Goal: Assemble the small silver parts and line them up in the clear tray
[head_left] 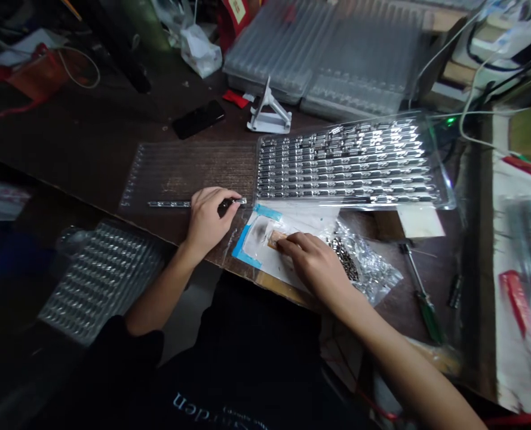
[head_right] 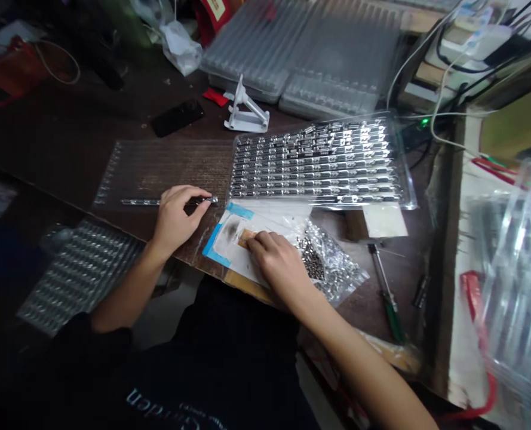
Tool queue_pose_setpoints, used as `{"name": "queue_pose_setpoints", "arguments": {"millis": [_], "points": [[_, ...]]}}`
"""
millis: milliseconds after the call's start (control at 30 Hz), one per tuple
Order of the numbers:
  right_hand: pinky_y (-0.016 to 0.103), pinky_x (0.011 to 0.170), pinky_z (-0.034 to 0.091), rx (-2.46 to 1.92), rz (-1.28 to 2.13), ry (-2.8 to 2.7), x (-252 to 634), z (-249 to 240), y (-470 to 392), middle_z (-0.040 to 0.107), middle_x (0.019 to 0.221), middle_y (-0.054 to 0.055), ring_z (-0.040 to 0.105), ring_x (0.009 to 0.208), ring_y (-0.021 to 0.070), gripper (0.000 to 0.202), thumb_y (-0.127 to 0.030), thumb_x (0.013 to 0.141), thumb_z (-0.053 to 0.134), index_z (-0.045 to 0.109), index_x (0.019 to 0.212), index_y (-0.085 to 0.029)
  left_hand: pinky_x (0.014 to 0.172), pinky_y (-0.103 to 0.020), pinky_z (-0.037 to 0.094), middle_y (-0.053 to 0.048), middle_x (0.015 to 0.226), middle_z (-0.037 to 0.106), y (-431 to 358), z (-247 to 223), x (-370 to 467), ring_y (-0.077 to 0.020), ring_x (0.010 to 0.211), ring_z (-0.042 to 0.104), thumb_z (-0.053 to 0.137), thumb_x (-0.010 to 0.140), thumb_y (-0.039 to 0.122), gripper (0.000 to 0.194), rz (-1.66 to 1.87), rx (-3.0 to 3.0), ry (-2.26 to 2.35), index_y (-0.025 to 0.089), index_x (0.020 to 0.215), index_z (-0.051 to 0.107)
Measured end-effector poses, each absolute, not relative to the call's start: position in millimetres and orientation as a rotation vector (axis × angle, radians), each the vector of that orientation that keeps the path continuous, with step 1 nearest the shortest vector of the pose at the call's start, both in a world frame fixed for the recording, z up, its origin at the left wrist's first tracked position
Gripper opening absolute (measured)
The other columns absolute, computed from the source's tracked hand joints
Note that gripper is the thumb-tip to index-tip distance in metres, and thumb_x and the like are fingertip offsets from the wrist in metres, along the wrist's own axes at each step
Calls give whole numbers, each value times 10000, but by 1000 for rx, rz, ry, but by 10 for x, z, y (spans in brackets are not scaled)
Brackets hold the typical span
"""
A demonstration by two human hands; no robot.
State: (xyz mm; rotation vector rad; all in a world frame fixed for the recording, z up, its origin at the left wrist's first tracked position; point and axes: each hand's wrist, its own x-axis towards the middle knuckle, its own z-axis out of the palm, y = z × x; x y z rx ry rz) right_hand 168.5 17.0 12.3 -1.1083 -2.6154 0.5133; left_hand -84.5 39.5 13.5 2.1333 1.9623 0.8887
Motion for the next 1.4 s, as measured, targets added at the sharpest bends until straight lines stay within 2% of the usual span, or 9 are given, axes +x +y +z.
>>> {"name": "queue_pose_setpoints", "arguments": {"millis": [167,300,433,500,600,733,867,1200,1400], "points": [[384,881,531,-1192,473,-2365,2035,400,103,683,1184,115,646,1037,243,309,-201,982,509,645,1260,-191,1027,-445,380,-21,1035,732,423,80,-871,-246,1080,621,602,892,234,86,811,2226,1897,246,895,687],[383,866,542,-1582,360,-1995,2611,590,-212,704,1037,68,676,959,228,187,-299,956,590,701,1093,-237,1023,-474,388,-45,1060,708,412,7,-912,-280,1129,586,605,882,232,75,872,2169,1950,250,894,678],[465,920,535,-1756,556,-2156,2843,492,-468,639,1186,96,652,1055,283,369,-444,911,638,637,1236,-269,1050,-493,378,-52,1099,691,388,-30,-901,-294,1184,552,607,875,214,81,924,2098,1982,256,909,667],[430,856,552,-1738,653,-2178,2804,415,-502,651,1074,87,665,964,260,210,-389,955,571,678,1084,-263,1073,-505,361,-56,1136,680,380,-36,-892,-303,1227,524,610,867,207,93,941,2073,1991,260,922,664],[366,752,553,-1677,727,-2137,2733,421,-465,658,921,66,663,831,224,184,-301,987,497,660,919,-250,1093,-509,347,-54,1155,676,367,-42,-891,-305,1252,509,605,869,219,91,952,2046,1995,262,927,660],[317,725,536,-1684,545,-2078,2745,598,-367,659,892,37,653,799,194,100,-274,959,561,652,933,-245,1106,-503,334,-48,1167,674,353,-52,-898,-299,1261,504,602,877,229,90,948,2024,1988,265,936,659],[294,718,518,-1673,553,-2103,2746,678,-312,664,881,30,647,785,177,94,-253,951,576,663,916,-243,1113,-497,322,-46,1174,668,348,-52,-892,-296,1267,496,608,874,220,99,944,2008,1990,266,945,660],[341,699,513,-1755,400,-1991,2770,687,-425,651,855,43,635,774,210,92,-282,941,581,655,905,-241,1099,-503,337,-38,1178,668,353,-30,-885,-295,1247,507,610,882,235,85,910,2035,2005,274,942,654],[358,697,548,-1704,647,-2161,2827,673,-478,658,873,54,650,769,206,153,-292,965,539,674,921,-233,1092,-542,340,-38,1162,668,354,-42,-891,-310,1234,512,615,875,233,90,937,2024,1990,286,939,650]]}}
